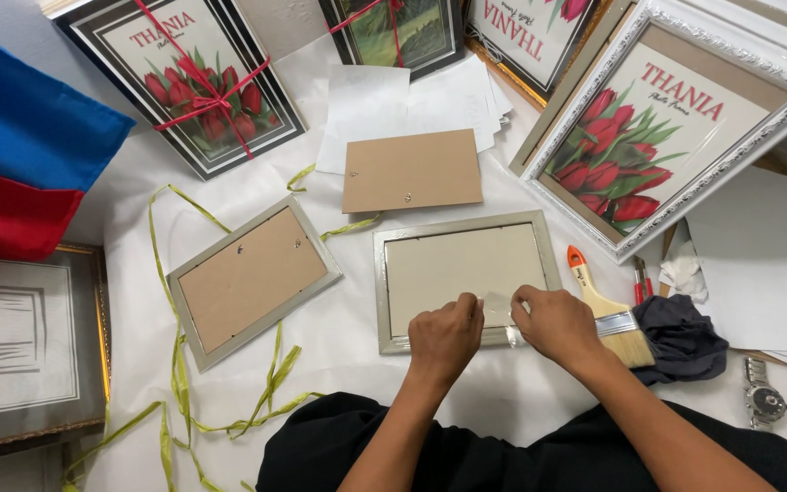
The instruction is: Framing artwork by cleaning the glass, inserting the print, and securing the backboard.
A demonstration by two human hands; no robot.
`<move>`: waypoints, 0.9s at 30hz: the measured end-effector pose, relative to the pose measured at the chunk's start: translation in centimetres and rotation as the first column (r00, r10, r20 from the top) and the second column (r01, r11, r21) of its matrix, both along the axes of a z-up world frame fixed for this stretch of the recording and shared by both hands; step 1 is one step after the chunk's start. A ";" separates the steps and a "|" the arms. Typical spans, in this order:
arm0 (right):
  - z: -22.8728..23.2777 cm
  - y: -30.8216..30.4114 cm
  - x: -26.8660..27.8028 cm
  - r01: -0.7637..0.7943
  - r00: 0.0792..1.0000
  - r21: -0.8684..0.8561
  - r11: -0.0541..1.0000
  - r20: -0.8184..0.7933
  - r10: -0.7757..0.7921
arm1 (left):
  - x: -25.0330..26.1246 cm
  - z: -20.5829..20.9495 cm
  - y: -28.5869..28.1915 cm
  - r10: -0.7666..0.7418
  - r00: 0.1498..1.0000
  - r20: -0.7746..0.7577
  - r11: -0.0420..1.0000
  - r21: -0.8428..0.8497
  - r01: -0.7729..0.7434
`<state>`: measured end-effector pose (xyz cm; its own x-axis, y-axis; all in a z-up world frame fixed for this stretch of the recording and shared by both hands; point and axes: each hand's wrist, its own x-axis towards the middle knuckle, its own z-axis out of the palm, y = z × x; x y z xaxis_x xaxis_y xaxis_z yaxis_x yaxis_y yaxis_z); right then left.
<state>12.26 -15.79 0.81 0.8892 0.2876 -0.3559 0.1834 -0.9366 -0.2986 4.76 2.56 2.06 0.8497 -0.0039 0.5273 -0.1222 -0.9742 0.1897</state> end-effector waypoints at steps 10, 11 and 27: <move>0.0 0.8 -0.1 0.071 0.986 0.254 0.965 0.128 -0.106 | 0.9 -2.8 0.6 0.149 0.986 -0.072 0.986 -0.065 -0.154; 0.1 0.9 -0.3 0.018 0.977 0.340 0.940 0.192 -0.088 | 0.9 -2.8 0.7 0.141 0.985 -0.098 0.981 -0.121 -0.152; -1.3 -0.7 -1.6 -0.198 0.976 0.162 0.967 0.124 0.179 | -0.4 -8.4 -0.3 0.014 0.980 -0.200 0.998 0.068 0.000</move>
